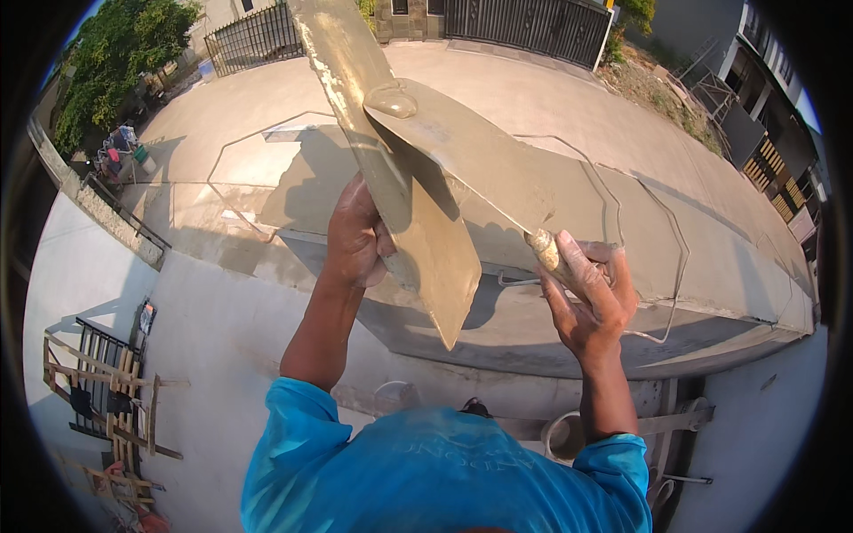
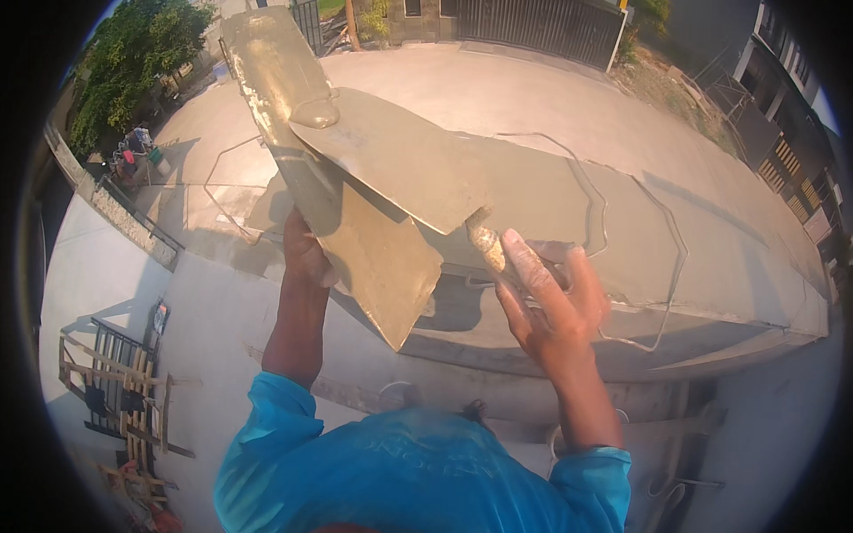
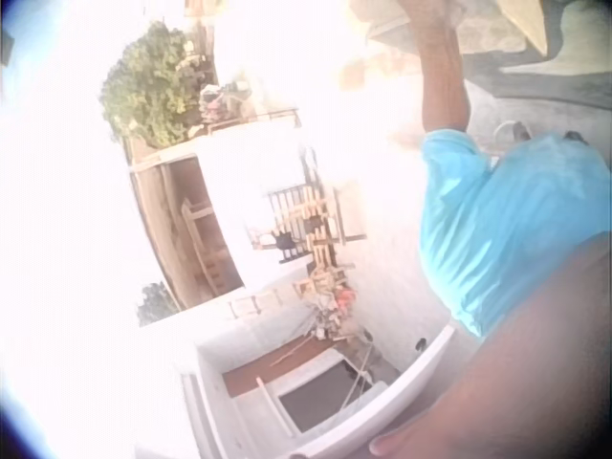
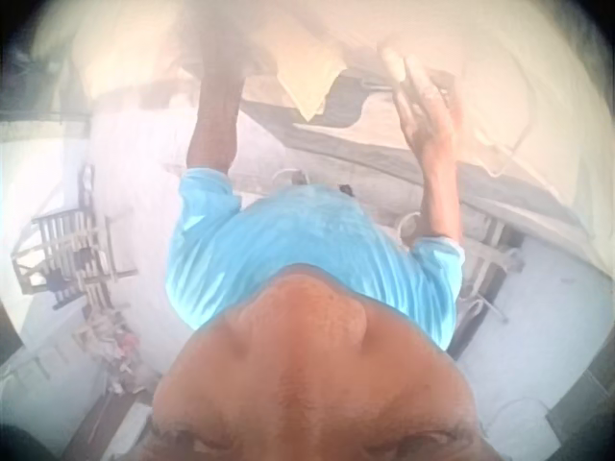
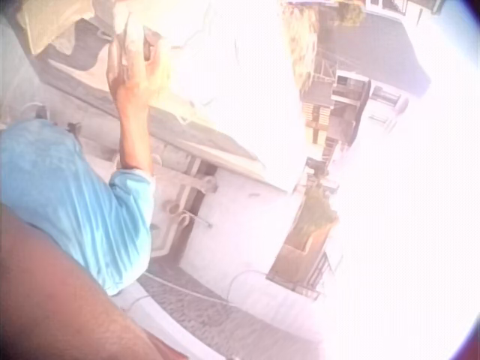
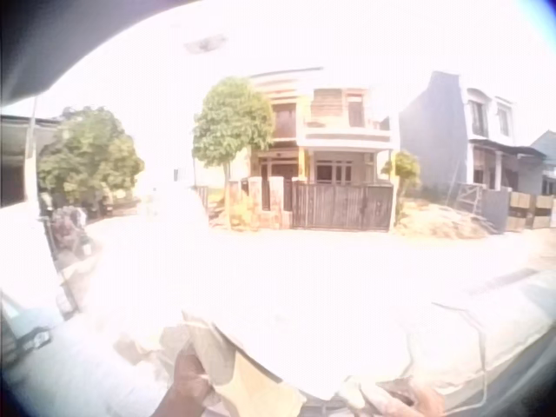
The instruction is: The person scoops wet cement from a bucket using a trowel and applies it to a curved rooftop surface. They use a large flat trowel to spread and smooth the cement across the roof, repeatedly adding more material and leveling the surface.
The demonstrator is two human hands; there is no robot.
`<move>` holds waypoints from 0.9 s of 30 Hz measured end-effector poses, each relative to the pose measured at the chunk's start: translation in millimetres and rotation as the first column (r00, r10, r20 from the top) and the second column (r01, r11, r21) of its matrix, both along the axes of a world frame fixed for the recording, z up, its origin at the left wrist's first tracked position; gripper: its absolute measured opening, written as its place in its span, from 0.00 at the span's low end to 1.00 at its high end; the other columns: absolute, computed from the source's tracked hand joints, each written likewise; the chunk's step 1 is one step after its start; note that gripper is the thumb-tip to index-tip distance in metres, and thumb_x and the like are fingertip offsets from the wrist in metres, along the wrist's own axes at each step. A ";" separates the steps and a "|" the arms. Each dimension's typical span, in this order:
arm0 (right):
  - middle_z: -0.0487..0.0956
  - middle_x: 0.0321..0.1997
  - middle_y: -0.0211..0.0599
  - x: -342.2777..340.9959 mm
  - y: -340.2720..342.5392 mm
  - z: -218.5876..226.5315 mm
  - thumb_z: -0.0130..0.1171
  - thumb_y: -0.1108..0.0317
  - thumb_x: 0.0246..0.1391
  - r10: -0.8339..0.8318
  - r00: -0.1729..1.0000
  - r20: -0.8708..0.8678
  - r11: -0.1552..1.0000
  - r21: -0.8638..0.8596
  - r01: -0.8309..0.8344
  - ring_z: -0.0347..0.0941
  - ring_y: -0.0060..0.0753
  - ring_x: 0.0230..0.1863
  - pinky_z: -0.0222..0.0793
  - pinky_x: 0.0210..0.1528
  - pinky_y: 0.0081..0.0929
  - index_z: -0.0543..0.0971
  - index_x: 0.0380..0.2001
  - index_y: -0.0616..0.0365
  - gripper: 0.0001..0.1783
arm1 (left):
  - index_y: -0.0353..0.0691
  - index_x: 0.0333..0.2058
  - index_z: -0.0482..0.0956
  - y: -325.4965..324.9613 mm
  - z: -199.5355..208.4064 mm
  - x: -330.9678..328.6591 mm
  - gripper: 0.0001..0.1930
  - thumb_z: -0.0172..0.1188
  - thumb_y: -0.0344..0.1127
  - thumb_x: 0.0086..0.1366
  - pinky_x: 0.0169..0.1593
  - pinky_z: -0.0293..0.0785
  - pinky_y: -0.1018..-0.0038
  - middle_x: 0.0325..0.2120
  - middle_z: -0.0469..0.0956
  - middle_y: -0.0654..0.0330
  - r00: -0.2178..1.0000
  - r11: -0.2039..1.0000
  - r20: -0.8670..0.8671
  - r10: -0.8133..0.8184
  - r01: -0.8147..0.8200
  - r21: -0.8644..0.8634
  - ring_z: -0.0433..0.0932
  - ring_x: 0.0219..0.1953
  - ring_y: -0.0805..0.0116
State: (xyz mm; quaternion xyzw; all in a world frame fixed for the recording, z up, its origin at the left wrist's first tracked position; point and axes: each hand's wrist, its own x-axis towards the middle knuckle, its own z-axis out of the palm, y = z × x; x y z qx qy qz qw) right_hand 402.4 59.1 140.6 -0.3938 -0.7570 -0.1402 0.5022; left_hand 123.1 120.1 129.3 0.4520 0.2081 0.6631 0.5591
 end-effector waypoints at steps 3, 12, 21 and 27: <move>0.78 0.36 0.37 -11.6 15.5 24.4 0.76 0.76 0.37 0.058 0.993 -0.101 0.997 0.055 -0.053 0.76 0.33 0.32 0.73 0.32 0.28 0.83 0.53 0.50 0.34 | 0.38 0.53 0.71 -5.7 -12.1 -0.1 0.25 0.56 0.54 0.72 0.17 0.62 0.88 0.31 0.79 0.65 0.990 0.989 -0.054 -0.132 0.127 -0.081 0.67 0.16 0.86; 0.82 0.38 0.36 19.6 -23.9 -18.6 0.77 0.73 0.31 -0.064 0.998 0.015 0.994 -0.088 0.065 0.76 0.33 0.33 0.70 0.31 0.28 0.86 0.48 0.49 0.32 | 0.39 0.59 0.69 24.1 -17.1 -64.6 0.25 0.54 0.50 0.73 0.47 0.84 0.64 0.51 0.76 0.52 0.899 0.865 0.126 0.419 -0.438 0.245 0.80 0.50 0.58; 0.80 0.39 0.38 4.9 -7.9 -15.4 0.77 0.75 0.32 -0.076 0.996 -0.037 0.996 -0.057 0.074 0.77 0.34 0.34 0.72 0.32 0.27 0.85 0.50 0.49 0.34 | 0.42 0.59 0.71 18.2 -40.4 -17.2 0.27 0.47 0.58 0.74 0.51 0.82 0.64 0.52 0.77 0.53 0.985 0.998 0.159 0.063 -0.057 -0.040 0.81 0.49 0.58; 0.78 0.41 0.44 -1.9 11.5 17.0 0.76 0.81 0.37 0.001 0.984 -0.178 1.000 0.029 0.004 0.81 0.35 0.38 0.78 0.36 0.27 0.84 0.51 0.56 0.31 | 0.42 0.59 0.72 4.5 -47.6 -16.2 0.28 0.46 0.59 0.74 0.51 0.82 0.64 0.52 0.77 0.53 0.968 0.980 0.183 -0.171 0.186 -0.065 0.81 0.49 0.58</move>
